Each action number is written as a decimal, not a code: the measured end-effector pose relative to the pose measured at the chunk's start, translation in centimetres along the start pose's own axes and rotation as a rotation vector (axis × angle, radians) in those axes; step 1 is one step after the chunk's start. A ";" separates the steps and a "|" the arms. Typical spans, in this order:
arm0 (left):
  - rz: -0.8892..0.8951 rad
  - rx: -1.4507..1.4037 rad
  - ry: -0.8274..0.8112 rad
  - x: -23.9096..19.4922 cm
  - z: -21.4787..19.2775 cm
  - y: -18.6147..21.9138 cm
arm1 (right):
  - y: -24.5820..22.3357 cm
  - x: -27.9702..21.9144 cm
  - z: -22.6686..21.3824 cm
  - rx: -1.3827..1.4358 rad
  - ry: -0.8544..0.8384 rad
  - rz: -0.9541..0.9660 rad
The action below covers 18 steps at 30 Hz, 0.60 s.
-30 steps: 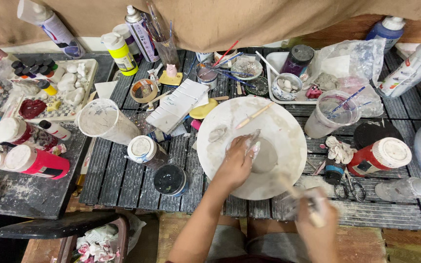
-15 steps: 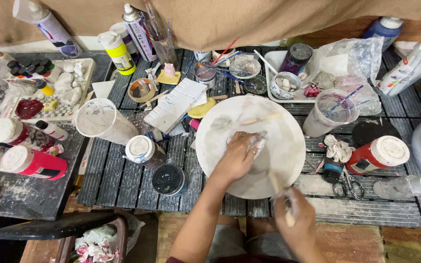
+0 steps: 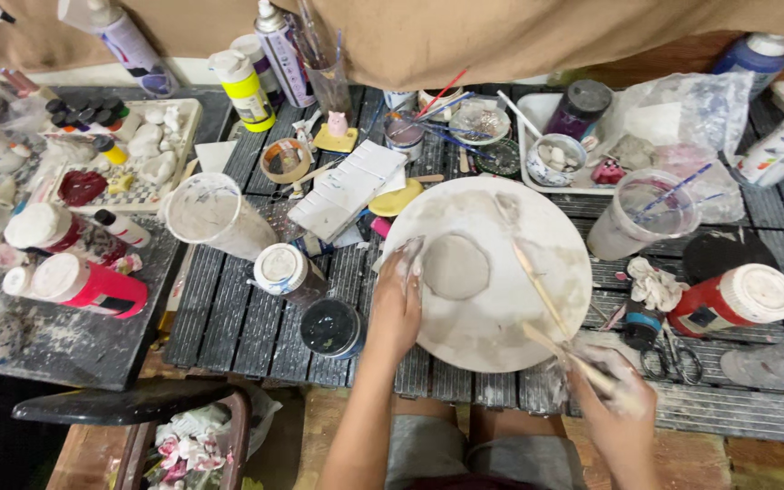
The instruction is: The person shapes a lump of clay on a rotating pottery wheel using a wooden stick and a yellow sponge. They smooth the surface and edges of the clay piece while rotating the wheel.
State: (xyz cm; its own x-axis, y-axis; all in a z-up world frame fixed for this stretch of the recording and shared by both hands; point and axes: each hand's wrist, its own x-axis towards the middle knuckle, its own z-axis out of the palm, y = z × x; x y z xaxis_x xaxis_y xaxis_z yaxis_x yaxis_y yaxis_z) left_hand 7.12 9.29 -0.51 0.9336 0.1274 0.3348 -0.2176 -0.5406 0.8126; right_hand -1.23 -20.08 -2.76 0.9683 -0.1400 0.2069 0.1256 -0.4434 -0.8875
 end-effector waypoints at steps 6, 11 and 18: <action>0.129 0.046 0.048 -1.1 0.2 -0.4 | -1.2 1.0 1.1 -0.059 -0.112 0.162; 0.110 0.045 0.114 -2.9 0.0 0.7 | -3.0 1.8 4.4 -0.017 -0.208 -0.320; -0.016 -0.053 0.166 -3.6 0.7 1.2 | -5.5 3.0 8.6 -0.286 -0.272 -0.671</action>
State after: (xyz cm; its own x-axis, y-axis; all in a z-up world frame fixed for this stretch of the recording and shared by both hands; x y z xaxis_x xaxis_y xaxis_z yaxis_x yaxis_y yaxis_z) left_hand 3.69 7.61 -1.10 0.8781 0.2738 0.3923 -0.2219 -0.4934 0.8410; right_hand 2.86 -10.47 -0.83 0.7287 0.4449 0.5206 0.6784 -0.5729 -0.4599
